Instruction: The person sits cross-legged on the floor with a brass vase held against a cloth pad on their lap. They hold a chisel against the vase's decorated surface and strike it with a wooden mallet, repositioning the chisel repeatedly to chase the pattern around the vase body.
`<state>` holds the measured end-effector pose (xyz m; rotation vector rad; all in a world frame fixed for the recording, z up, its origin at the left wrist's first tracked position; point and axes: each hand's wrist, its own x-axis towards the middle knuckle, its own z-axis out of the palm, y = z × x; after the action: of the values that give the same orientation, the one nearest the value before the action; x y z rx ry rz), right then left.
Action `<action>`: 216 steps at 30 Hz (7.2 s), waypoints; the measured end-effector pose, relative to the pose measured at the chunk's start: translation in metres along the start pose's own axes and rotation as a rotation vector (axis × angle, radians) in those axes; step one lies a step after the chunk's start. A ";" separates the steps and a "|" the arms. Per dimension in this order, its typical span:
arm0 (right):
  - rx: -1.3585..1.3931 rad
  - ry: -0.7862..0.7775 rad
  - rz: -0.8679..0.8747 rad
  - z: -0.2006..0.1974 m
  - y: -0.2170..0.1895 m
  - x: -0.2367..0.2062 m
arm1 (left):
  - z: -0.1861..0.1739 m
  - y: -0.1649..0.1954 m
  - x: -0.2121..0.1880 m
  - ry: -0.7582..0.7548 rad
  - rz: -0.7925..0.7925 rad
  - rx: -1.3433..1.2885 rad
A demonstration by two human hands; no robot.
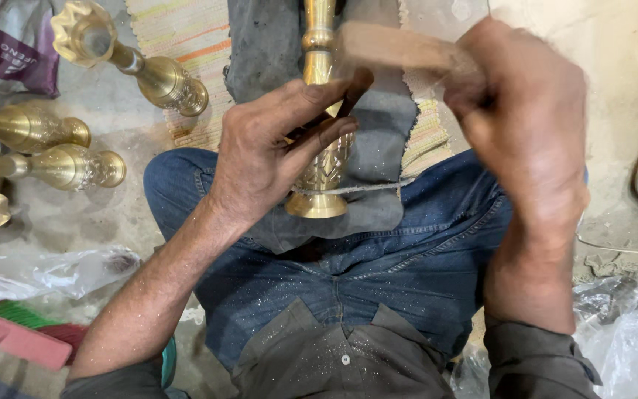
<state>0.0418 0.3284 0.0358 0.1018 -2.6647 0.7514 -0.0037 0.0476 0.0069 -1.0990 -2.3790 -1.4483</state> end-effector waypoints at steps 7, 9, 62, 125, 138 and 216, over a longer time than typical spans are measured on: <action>-0.111 -0.006 -0.124 -0.010 -0.021 0.005 | 0.002 -0.003 0.002 -0.029 0.011 0.001; -0.098 -0.003 -0.145 -0.010 -0.023 0.007 | 0.000 -0.003 0.002 -0.040 -0.005 -0.011; -0.044 -0.002 -0.004 -0.012 -0.027 0.009 | 0.002 0.005 0.003 -0.008 -0.016 -0.021; -0.125 0.125 -0.314 -0.008 -0.017 0.006 | 0.005 0.003 0.005 0.007 -0.001 -0.015; 0.159 0.060 -0.109 0.006 0.018 -0.007 | -0.001 0.006 0.009 -0.032 0.003 -0.010; 0.373 0.124 0.114 -0.022 -0.052 0.031 | 0.013 0.004 0.000 0.107 -0.089 -0.040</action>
<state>0.0291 0.2966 0.0900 -0.0016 -2.4012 1.2424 0.0017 0.0589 0.0027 -0.9096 -2.3619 -1.5481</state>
